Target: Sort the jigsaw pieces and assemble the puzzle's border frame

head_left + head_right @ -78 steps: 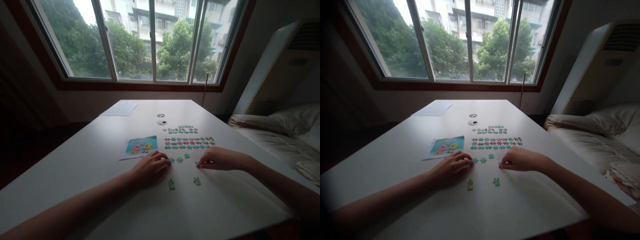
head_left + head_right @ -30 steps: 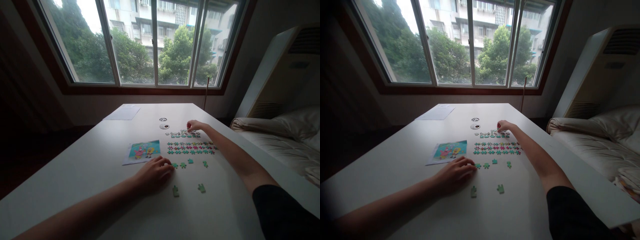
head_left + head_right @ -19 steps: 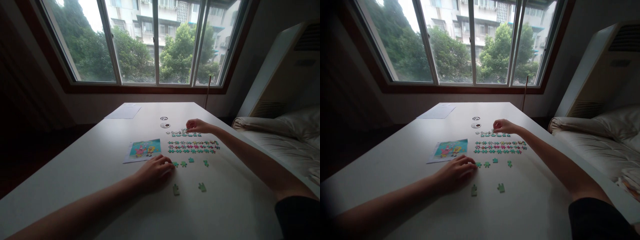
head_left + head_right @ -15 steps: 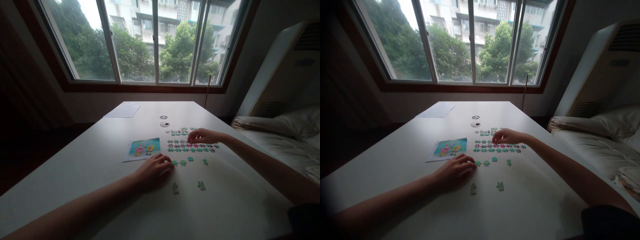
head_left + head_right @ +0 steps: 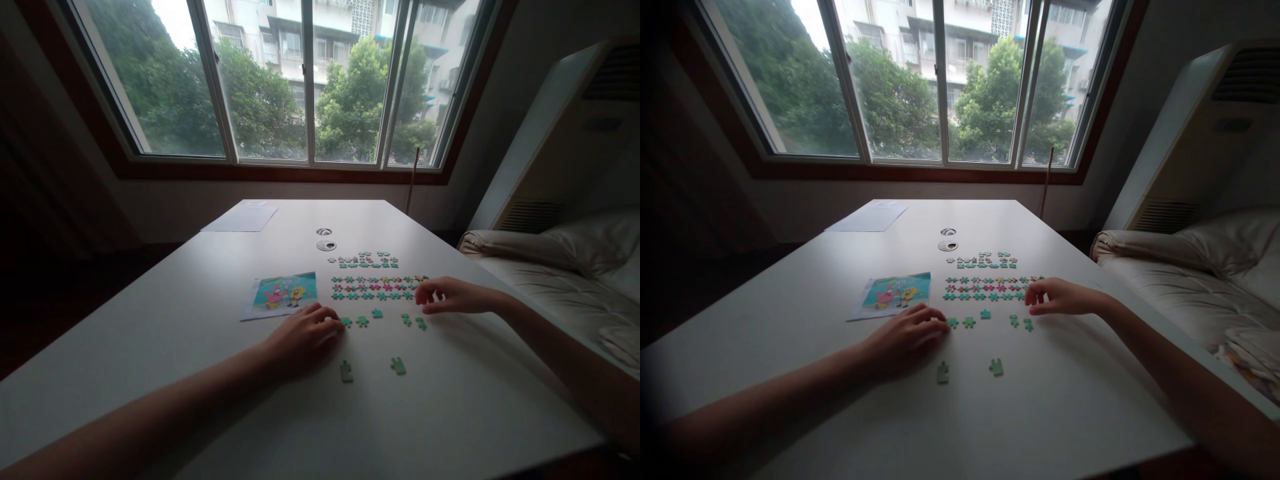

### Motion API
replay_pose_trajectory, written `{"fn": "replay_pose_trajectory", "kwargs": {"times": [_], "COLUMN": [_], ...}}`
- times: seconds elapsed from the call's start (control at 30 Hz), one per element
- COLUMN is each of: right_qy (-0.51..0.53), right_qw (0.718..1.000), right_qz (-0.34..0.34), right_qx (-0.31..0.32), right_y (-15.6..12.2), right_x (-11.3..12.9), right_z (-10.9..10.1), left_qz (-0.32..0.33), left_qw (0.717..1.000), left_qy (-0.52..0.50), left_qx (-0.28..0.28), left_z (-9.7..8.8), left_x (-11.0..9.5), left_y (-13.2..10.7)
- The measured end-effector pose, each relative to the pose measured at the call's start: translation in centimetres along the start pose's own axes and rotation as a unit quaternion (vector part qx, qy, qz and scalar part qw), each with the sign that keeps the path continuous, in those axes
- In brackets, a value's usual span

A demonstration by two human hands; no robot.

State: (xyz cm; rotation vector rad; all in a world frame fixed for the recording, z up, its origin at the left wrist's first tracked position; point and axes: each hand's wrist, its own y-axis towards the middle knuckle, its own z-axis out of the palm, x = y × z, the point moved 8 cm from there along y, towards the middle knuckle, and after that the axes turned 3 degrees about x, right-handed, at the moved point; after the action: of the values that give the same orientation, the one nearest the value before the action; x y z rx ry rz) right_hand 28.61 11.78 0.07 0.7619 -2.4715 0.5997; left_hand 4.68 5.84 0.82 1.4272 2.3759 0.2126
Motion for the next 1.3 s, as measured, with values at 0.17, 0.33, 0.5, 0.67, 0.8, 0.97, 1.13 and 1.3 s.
{"fn": "replay_pose_trajectory", "kwargs": {"times": [0.17, 0.33, 0.5, 0.67, 0.8, 0.97, 1.13, 1.3], "right_qy": [-0.028, -0.022, -0.019, -0.001, 0.013, 0.015, -0.009, 0.007], "right_qw": [0.999, 0.999, 1.0, 1.0, 1.0, 1.0, 1.0, 1.0], "right_qz": [0.031, 0.028, 0.013, 0.003, 0.0, 0.001, 0.009, 0.01], "right_qx": [0.02, 0.025, -0.012, -0.018, -0.003, 0.008, 0.008, 0.01], "right_y": [-1.1, -0.9, -0.3, -0.1, -0.3, -0.3, -0.4, -0.4], "right_x": [-0.8, -0.1, -0.2, -0.6, -0.6, -0.1, 0.2, 0.3], "right_z": [0.5, 1.5, 1.7, 1.7, 1.7, 1.9, 2.1, 2.3], "left_qz": [-0.003, -0.003, 0.001, 0.003, 0.002, 0.0, -0.001, -0.001], "left_qw": [1.0, 1.0, 1.0, 1.0, 1.0, 1.0, 1.0, 1.0], "left_qy": [0.0, 0.003, -0.004, -0.003, -0.001, 0.003, 0.002, -0.001], "left_qx": [-0.001, 0.001, -0.006, -0.006, -0.003, 0.008, 0.005, 0.0], "left_z": [0.4, 0.6, 0.5, 0.4, 0.3, 0.6, 0.6, 0.5], "left_x": [0.1, 0.0, -0.2, -0.3, -0.3, -0.3, -0.2, -0.2], "left_y": [0.2, 0.4, 0.4, 0.4, 0.4, 0.4, 0.4, 0.3]}}
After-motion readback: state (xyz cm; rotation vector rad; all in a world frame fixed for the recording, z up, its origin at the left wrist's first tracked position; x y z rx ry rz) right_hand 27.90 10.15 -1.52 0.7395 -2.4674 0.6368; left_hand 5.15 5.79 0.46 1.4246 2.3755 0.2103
